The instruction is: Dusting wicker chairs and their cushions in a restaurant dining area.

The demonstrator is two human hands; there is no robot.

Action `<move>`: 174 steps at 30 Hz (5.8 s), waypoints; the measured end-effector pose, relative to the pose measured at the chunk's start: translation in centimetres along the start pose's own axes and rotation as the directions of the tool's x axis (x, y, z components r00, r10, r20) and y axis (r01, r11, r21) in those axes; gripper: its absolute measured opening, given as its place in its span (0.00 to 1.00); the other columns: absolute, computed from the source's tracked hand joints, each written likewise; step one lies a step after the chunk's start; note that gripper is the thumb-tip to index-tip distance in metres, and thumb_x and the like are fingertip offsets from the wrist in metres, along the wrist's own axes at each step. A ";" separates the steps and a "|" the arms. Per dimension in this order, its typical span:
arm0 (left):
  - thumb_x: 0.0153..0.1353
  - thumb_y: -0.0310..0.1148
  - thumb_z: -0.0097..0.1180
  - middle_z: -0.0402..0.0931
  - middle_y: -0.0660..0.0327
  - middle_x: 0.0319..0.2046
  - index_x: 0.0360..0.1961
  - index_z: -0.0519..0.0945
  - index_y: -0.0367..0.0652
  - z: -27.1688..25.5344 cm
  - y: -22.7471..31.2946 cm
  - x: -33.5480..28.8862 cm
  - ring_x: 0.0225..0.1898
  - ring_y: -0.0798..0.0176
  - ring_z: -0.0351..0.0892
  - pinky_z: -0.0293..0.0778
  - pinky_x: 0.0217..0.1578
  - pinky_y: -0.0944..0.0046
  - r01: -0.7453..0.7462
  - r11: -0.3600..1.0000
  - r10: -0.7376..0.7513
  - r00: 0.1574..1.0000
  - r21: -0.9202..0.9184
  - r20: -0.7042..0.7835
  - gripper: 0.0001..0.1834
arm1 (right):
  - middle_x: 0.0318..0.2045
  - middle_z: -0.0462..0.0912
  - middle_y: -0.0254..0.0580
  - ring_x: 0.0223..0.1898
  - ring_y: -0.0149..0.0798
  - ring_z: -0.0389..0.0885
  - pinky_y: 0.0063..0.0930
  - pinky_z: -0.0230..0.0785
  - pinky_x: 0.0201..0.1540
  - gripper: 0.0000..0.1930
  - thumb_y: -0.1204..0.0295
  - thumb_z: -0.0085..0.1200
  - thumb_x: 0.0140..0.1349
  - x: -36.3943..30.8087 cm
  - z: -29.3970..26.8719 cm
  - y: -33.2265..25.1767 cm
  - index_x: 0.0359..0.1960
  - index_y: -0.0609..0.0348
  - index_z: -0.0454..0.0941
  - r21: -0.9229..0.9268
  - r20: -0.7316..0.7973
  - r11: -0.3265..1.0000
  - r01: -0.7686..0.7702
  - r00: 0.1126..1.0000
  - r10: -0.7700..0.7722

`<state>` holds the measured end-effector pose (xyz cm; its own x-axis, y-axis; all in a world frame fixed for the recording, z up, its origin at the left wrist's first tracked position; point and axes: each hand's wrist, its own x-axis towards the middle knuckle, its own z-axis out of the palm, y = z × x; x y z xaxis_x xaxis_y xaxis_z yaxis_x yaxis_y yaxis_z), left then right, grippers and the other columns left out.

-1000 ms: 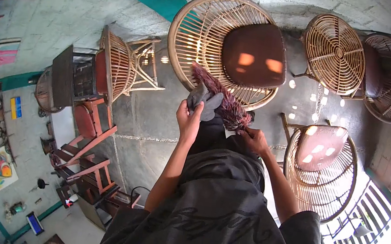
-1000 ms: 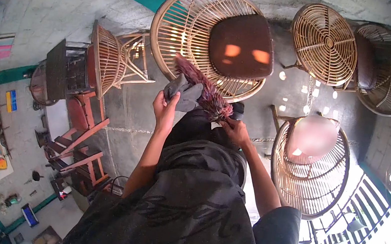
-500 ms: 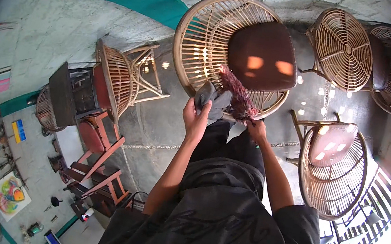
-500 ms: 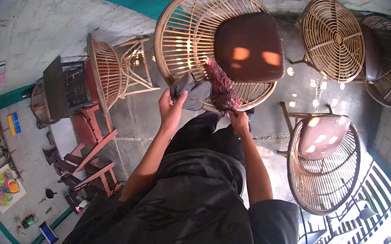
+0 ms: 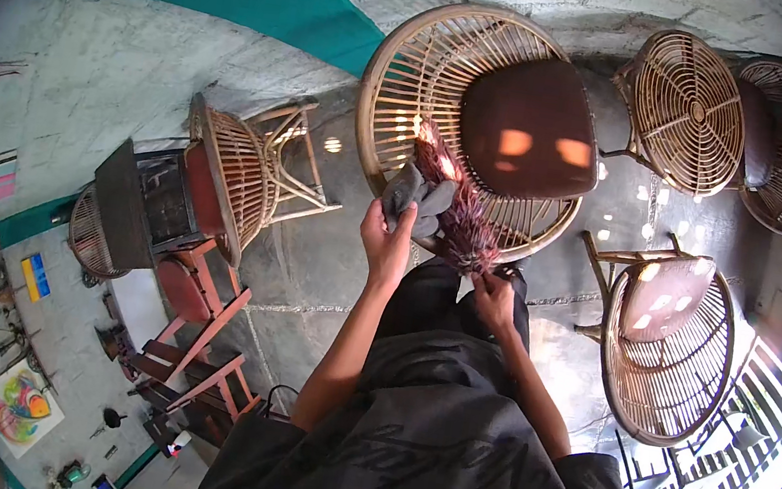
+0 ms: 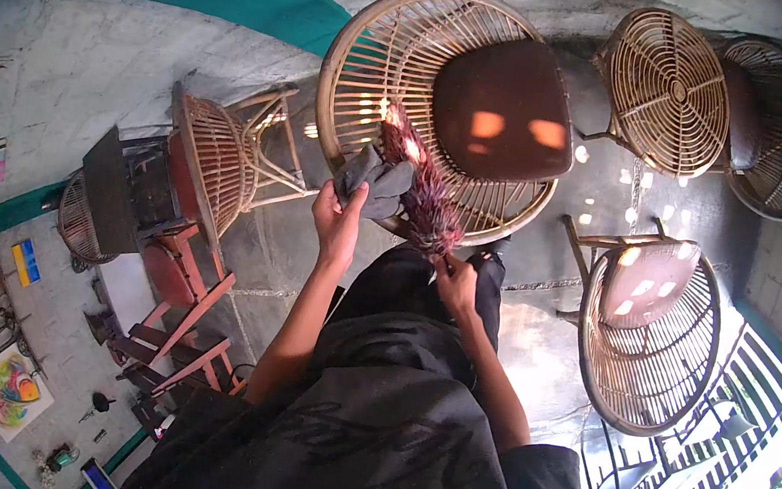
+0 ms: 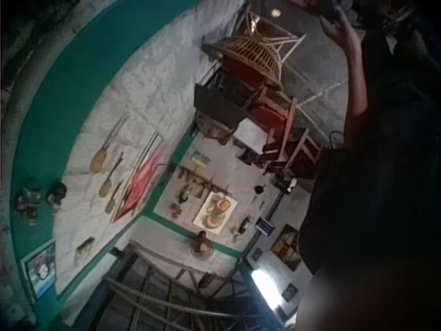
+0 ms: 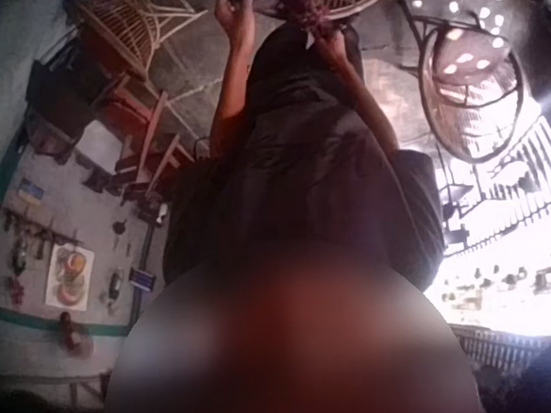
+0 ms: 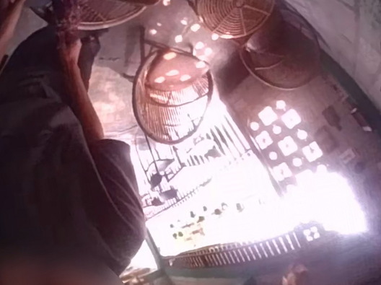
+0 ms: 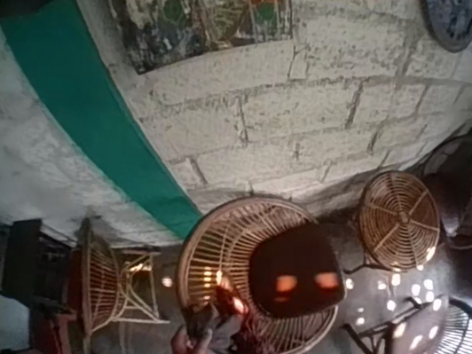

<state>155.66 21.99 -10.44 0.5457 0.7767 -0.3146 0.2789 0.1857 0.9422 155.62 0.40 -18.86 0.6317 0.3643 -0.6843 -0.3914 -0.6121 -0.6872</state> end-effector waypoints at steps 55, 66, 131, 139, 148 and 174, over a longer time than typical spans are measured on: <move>0.59 0.29 0.57 0.71 0.68 0.32 0.34 0.71 0.39 8.1 1.0 11.8 0.33 0.76 0.66 0.63 0.37 0.75 -0.066 0.997 0.062 0.991 0.029 0.117 0.08 | 0.16 0.72 0.56 0.18 0.41 0.78 0.32 0.65 0.23 0.12 0.67 0.48 0.63 14.4 5.2 -3.7 0.38 0.65 0.75 0.206 -0.256 0.978 0.031 0.966 0.023; 0.60 0.28 0.55 0.75 0.63 0.37 0.37 0.71 0.37 14.4 0.8 14.9 0.38 0.74 0.70 0.65 0.42 0.73 -0.053 0.999 0.054 0.984 -0.008 0.168 0.08 | 0.12 0.67 0.53 0.13 0.31 0.59 0.31 0.57 0.17 0.13 0.66 0.48 0.63 18.3 0.3 -7.0 0.40 0.64 0.74 0.319 -0.410 0.930 0.183 0.911 -0.039; 0.58 0.29 0.57 0.76 0.62 0.42 0.42 0.75 0.38 4.4 0.8 11.9 0.44 0.71 0.71 0.62 0.50 0.69 0.033 0.993 -0.037 0.999 -0.116 -0.034 0.11 | 0.15 0.65 0.25 0.20 0.20 0.58 0.20 0.52 0.20 0.14 0.65 0.50 0.65 9.6 6.2 -3.5 0.31 0.67 0.74 0.564 0.078 0.821 -0.091 0.995 0.057; 0.59 0.30 0.57 0.76 0.63 0.43 0.43 0.74 0.38 4.0 0.0 9.9 0.45 0.72 0.71 0.63 0.50 0.69 0.028 0.990 -0.032 0.999 -0.139 -0.026 0.12 | 0.13 0.69 0.32 0.16 0.23 0.63 0.25 0.58 0.18 0.17 0.64 0.52 0.62 12.1 5.0 -1.3 0.44 0.67 0.76 0.444 -0.030 0.884 -0.148 0.983 0.179; 0.61 0.30 0.55 0.74 0.64 0.42 0.42 0.72 0.39 3.5 -0.2 8.9 0.43 0.72 0.69 0.62 0.48 0.70 -0.049 0.995 0.043 0.996 -0.084 -0.073 0.11 | 0.14 0.66 0.25 0.16 0.19 0.60 0.20 0.51 0.16 0.15 0.62 0.51 0.63 10.9 3.2 -3.6 0.32 0.65 0.75 0.449 0.015 0.892 -0.044 0.999 0.042; 0.61 0.29 0.55 0.71 0.69 0.34 0.36 0.72 0.39 2.3 1.1 1.0 0.35 0.78 0.66 0.61 0.39 0.76 -0.059 0.994 0.039 0.979 -0.094 -0.199 0.07 | 0.14 0.63 0.24 0.12 0.18 0.56 0.16 0.45 0.12 0.12 0.64 0.51 0.64 5.1 -0.2 -1.7 0.27 0.58 0.70 0.530 0.303 0.834 -0.153 0.953 -0.017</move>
<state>158.33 21.58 -10.01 0.3879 0.8877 -0.2480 0.1710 0.1951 0.9658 159.59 3.15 -21.13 0.4063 0.5701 -0.7141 -0.7780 -0.1941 -0.5975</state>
